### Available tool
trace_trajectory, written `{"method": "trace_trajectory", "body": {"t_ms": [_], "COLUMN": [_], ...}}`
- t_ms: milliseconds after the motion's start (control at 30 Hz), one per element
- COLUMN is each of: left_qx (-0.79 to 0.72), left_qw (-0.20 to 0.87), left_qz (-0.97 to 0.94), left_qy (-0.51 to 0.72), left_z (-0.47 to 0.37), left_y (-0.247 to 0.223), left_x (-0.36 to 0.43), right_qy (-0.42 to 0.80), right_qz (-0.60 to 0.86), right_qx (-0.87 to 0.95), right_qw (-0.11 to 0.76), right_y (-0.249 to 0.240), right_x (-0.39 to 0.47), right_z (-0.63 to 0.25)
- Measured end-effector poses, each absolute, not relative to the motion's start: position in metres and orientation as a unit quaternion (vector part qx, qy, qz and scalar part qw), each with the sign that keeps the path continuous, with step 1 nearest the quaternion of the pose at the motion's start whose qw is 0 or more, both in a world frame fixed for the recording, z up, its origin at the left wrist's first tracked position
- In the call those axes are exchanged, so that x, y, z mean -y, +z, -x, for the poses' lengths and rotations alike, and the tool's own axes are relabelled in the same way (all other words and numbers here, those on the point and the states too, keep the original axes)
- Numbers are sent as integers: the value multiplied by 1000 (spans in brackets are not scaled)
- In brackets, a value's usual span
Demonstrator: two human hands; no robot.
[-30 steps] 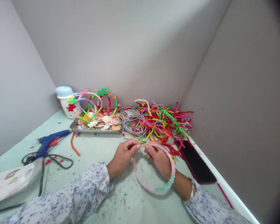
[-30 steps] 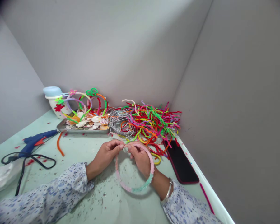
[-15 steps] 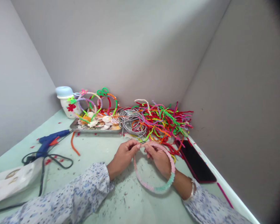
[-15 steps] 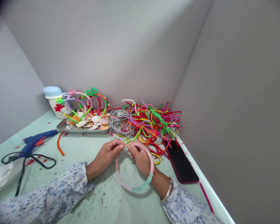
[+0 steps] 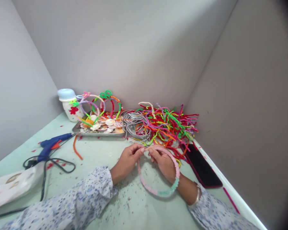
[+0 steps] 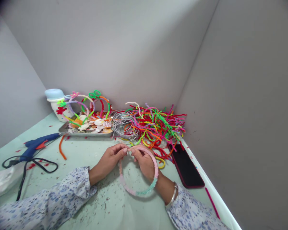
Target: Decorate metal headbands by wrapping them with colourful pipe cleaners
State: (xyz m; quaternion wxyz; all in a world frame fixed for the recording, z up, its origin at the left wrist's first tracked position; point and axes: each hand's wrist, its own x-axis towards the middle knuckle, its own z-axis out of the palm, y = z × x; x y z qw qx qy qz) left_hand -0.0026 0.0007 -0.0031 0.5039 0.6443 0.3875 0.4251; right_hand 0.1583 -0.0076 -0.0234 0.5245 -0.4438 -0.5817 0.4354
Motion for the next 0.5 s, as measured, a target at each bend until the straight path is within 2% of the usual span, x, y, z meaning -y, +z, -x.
{"method": "trace_trajectory", "body": {"t_ms": [500], "left_qx": [-379], "left_qw": [530], "left_qz": [-637], "left_qy": [412], "left_z": [3], "left_y": [-2], "left_x": [0], "right_qy": [416], "right_qz": [442], "right_qx": [596], "right_qw": [526], "right_y": [-22], "right_x": [8], "right_z": [-159]}}
